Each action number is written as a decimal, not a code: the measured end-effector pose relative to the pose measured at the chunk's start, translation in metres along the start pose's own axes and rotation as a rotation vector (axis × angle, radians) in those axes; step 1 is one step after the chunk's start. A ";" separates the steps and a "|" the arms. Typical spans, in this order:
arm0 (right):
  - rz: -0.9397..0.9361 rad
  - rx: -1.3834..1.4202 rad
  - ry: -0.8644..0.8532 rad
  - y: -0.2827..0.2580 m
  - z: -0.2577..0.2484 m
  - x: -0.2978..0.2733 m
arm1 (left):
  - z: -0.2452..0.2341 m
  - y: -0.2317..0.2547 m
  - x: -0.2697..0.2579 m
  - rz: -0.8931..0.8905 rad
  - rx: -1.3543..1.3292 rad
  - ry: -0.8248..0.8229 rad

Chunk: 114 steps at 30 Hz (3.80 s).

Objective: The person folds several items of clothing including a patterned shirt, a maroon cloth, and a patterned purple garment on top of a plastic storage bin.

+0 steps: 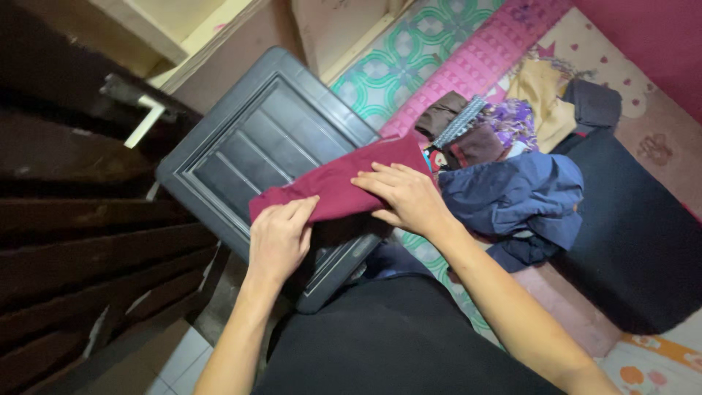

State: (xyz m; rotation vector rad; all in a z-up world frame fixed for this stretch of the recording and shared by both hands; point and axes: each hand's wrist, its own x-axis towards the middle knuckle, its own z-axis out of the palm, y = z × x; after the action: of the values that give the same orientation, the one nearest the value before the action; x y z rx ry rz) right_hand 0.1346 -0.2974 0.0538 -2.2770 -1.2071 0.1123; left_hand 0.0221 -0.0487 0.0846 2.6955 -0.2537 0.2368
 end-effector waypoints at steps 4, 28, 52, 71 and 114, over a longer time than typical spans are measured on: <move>0.057 0.016 0.006 0.004 -0.032 -0.033 | -0.004 0.021 0.013 0.014 -0.121 -0.080; 0.504 0.189 0.237 -0.153 0.007 -0.118 | -0.079 -0.041 -0.014 0.227 -0.372 -0.439; 0.635 0.143 0.673 -0.091 0.071 -0.019 | 0.034 -0.063 -0.045 0.021 0.089 -0.125; 0.581 -0.305 0.279 -0.086 0.088 -0.039 | 0.052 -0.088 -0.057 -0.027 0.018 0.075; 0.156 0.048 0.363 -0.054 0.120 -0.150 | 0.038 0.041 -0.168 -0.216 0.208 0.293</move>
State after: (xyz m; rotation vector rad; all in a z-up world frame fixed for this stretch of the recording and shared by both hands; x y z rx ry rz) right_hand -0.0327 -0.3395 -0.0465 -2.2251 -0.8322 -0.2044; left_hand -0.1448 -0.0773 0.0324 2.8145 0.1574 0.6151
